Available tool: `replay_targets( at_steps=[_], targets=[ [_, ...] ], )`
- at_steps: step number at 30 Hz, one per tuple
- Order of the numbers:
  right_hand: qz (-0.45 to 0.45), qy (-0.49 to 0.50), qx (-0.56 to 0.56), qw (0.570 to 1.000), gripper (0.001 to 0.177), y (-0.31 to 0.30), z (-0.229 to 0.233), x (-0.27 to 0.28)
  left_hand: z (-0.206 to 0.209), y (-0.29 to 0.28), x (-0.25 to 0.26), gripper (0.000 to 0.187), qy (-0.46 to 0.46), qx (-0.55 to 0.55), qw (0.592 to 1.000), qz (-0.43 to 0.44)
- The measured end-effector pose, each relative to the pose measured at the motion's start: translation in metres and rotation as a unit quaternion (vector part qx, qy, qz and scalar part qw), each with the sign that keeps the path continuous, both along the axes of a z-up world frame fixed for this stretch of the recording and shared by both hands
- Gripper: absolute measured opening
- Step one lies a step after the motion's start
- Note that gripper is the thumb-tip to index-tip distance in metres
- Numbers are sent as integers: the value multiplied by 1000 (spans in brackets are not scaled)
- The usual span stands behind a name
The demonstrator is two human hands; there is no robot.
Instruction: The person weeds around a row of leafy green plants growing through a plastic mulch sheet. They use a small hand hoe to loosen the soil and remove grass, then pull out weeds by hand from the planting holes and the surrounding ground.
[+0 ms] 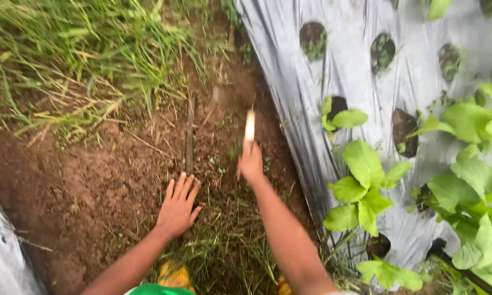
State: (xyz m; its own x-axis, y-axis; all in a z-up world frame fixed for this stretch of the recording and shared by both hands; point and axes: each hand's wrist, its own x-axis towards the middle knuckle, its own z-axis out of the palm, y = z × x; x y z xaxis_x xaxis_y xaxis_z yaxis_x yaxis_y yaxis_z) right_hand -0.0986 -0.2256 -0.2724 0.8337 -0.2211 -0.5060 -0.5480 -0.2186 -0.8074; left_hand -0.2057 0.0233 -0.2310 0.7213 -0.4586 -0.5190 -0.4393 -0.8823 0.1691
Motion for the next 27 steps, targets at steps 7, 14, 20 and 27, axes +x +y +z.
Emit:
replay_targets(
  at_steps=[7, 14, 20, 27],
  targets=[
    [-23, -32, -77, 996, 30, 21, 32, 63, -39, 6, -1, 71, -17, 4, 1000, -10],
    [0, 6, -34, 999, 41, 68, -9, 30, -64, 10, -17, 69, -74, -39, 996, 24],
    [-54, 86, 52, 993, 35, 75, 22, -5, -81, 18, -21, 64, -112, -100, 988, 29],
    [-49, 36, -28, 998, 40, 64, -3, 119, -84, 21, -21, 63, -95, -96, 991, 19]
  ],
)
